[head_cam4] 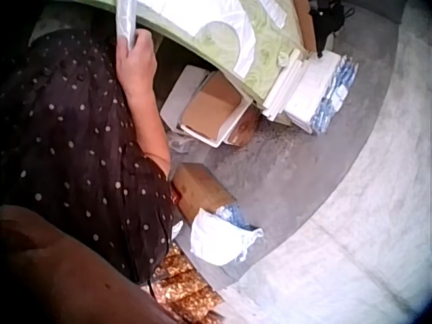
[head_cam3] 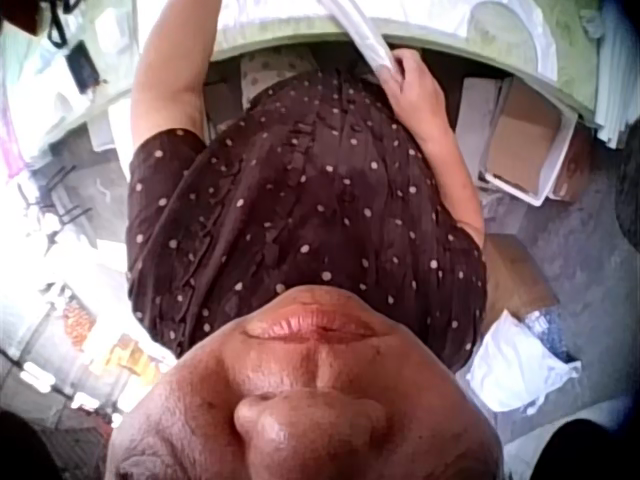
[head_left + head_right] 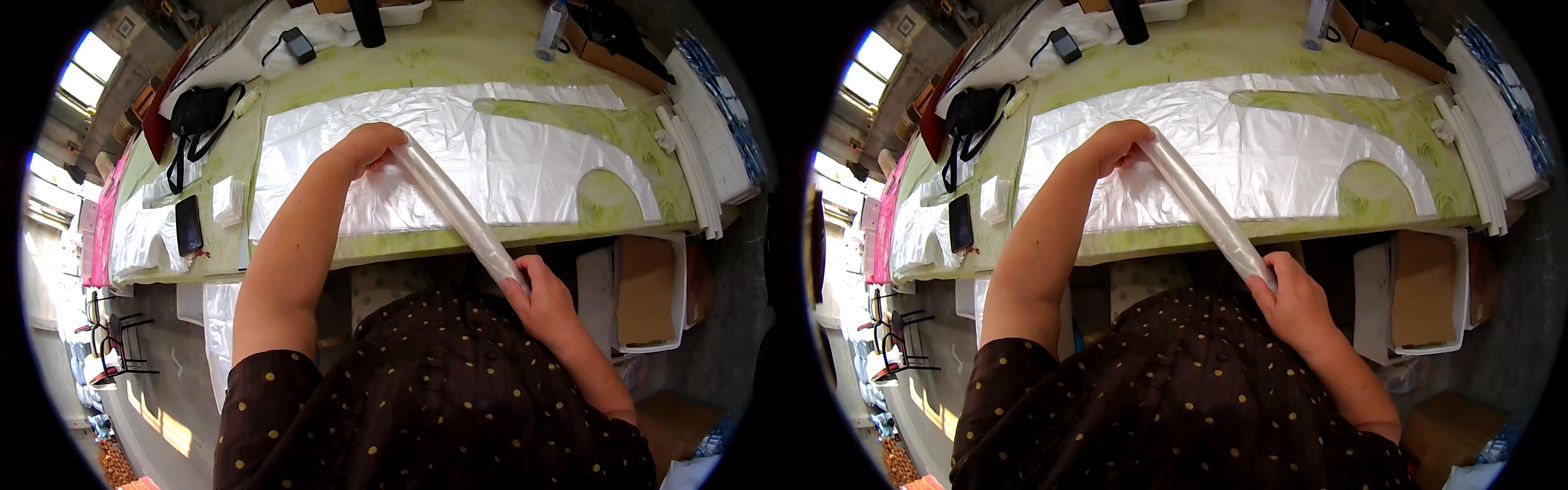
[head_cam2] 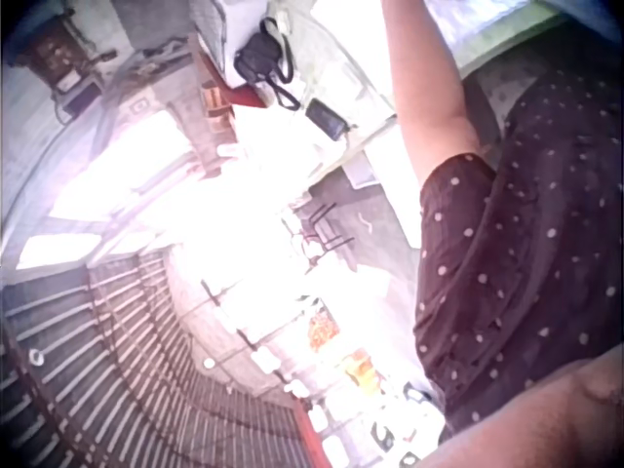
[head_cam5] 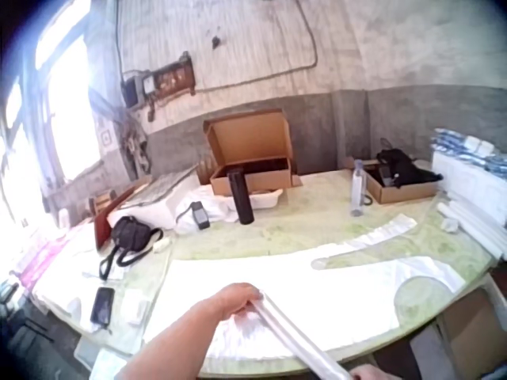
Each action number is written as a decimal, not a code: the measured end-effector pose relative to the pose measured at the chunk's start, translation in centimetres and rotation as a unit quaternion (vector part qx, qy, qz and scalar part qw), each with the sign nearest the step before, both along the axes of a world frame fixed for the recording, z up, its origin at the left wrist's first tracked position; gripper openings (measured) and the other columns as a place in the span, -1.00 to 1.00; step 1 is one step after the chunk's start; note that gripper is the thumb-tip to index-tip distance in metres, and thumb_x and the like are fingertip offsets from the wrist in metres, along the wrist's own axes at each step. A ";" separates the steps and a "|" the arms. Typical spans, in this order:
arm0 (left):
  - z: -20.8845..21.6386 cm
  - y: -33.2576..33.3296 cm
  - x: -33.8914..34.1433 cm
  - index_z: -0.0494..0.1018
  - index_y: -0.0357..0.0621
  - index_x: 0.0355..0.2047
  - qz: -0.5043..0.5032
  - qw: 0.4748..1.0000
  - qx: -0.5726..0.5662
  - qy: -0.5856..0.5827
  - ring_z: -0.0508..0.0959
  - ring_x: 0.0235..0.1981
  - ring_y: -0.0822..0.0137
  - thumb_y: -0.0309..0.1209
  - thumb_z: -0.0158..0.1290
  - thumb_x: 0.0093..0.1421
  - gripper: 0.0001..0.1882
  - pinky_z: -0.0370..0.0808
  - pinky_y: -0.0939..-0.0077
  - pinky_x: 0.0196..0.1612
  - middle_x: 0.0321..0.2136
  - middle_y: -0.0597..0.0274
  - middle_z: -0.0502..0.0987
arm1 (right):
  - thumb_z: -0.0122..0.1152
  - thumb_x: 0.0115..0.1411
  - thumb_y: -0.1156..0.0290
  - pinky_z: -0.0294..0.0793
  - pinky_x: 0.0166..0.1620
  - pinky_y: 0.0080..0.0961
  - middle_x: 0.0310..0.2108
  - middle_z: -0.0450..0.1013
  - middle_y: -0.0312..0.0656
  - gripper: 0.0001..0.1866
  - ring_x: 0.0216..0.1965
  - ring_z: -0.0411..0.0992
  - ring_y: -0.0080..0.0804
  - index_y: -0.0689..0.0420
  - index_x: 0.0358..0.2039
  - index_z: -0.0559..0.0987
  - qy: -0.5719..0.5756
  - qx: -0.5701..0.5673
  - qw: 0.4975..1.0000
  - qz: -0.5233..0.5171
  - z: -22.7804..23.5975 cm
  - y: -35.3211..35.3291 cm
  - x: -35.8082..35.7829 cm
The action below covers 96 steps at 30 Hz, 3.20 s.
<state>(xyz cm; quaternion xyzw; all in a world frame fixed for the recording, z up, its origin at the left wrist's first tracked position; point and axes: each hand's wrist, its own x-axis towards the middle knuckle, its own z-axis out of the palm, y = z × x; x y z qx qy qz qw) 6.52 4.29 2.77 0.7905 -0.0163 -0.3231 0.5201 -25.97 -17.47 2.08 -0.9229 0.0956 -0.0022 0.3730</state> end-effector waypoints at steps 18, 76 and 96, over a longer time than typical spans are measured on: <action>-1.8 1.7 1.7 0.61 -0.11 -0.14 -0.051 0.945 0.241 -0.215 0.62 -0.20 0.27 -0.22 0.07 0.21 -0.69 0.56 0.33 -0.12 -0.23 0.10 0.61 | 0.38 0.19 0.14 0.53 0.01 -0.25 -0.06 0.56 0.10 -0.37 -0.06 0.56 -0.03 0.19 0.16 0.42 0.218 0.101 0.970 0.037 1.0 -4.0 -7.0; -4.9 2.2 -17.4 0.34 0.02 0.26 -0.226 0.781 0.163 -0.559 0.28 0.35 0.08 -0.43 0.21 0.00 -0.27 0.09 -0.15 0.40 0.30 0.30 0.36 | 0.44 -0.13 0.49 0.30 0.23 -0.10 -0.01 0.46 -0.21 -0.34 0.09 0.37 -0.11 0.01 0.08 0.51 -0.299 -0.130 0.915 0.237 -4.4 0.4 9.2; -3.9 1.1 -17.1 0.16 0.13 0.42 -0.185 0.819 0.149 -0.523 0.42 0.16 0.14 -0.29 0.29 0.01 -0.05 0.08 -0.39 0.35 0.02 0.29 0.48 | 0.36 -0.03 0.48 0.37 0.08 -0.22 -0.20 0.48 -0.22 -0.78 -0.08 0.43 -0.15 -0.04 -0.31 0.67 -0.272 -0.092 0.902 0.323 -3.0 0.0 11.6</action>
